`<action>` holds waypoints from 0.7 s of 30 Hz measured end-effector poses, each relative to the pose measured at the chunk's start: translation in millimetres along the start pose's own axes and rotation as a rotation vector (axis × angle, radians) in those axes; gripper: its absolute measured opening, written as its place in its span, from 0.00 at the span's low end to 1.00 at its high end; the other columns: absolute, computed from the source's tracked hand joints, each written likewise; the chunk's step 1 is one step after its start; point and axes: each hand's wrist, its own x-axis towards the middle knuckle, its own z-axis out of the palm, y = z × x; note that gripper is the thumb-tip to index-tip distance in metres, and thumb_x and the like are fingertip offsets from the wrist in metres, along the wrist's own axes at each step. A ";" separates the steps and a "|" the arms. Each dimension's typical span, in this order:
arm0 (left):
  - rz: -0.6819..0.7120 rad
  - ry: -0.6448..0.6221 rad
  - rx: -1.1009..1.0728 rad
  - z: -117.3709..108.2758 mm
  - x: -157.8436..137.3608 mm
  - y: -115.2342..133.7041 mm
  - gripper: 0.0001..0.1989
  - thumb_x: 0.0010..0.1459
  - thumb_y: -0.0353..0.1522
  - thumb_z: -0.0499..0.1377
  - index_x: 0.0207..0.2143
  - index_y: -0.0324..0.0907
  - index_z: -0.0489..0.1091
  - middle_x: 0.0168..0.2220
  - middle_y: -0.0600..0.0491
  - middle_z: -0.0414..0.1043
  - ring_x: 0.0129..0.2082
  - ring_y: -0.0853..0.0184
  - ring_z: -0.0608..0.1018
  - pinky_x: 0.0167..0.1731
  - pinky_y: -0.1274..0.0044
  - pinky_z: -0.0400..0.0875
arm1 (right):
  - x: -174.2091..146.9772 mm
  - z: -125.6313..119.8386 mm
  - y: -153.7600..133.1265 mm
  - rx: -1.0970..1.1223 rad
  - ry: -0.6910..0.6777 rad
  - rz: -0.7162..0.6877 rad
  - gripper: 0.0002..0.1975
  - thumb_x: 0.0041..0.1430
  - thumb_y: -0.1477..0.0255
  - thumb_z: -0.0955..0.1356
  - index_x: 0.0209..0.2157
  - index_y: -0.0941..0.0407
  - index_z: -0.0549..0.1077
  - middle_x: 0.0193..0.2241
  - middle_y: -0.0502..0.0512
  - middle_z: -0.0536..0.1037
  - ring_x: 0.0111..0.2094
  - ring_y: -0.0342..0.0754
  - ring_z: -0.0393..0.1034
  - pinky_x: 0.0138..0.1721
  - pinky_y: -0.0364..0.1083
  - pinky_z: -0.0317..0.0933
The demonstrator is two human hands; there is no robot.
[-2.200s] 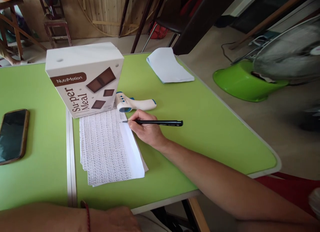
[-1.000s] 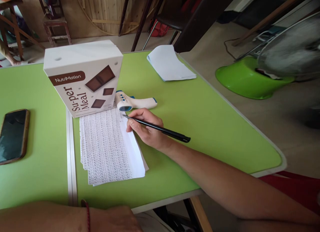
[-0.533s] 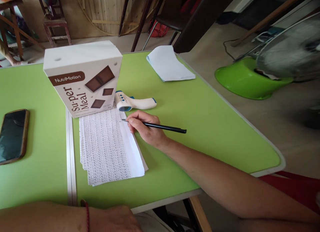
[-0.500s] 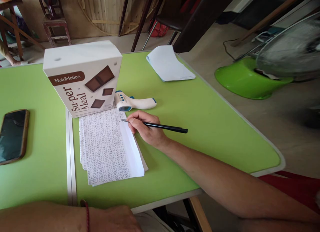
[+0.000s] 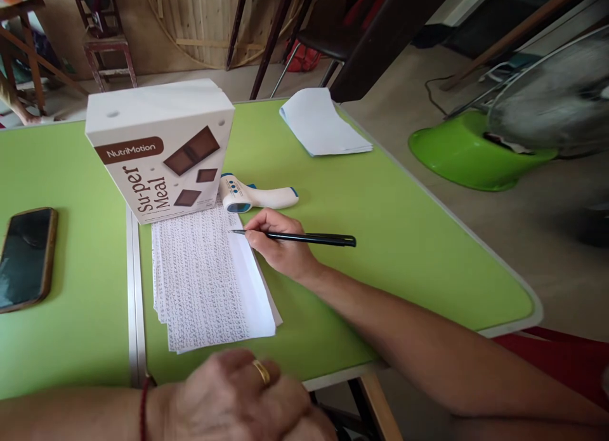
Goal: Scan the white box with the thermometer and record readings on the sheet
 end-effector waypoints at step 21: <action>-0.327 -0.092 0.572 -13.9 8.5 -62.7 0.33 0.59 0.50 0.55 0.57 0.35 0.60 0.62 0.39 0.52 0.62 0.48 0.53 0.58 0.51 0.47 | 0.3 -1.3 -2.1 -0.048 0.062 -0.033 0.06 0.45 0.76 0.66 0.19 0.54 0.64 0.14 0.43 0.65 0.16 0.38 0.57 0.17 0.40 0.51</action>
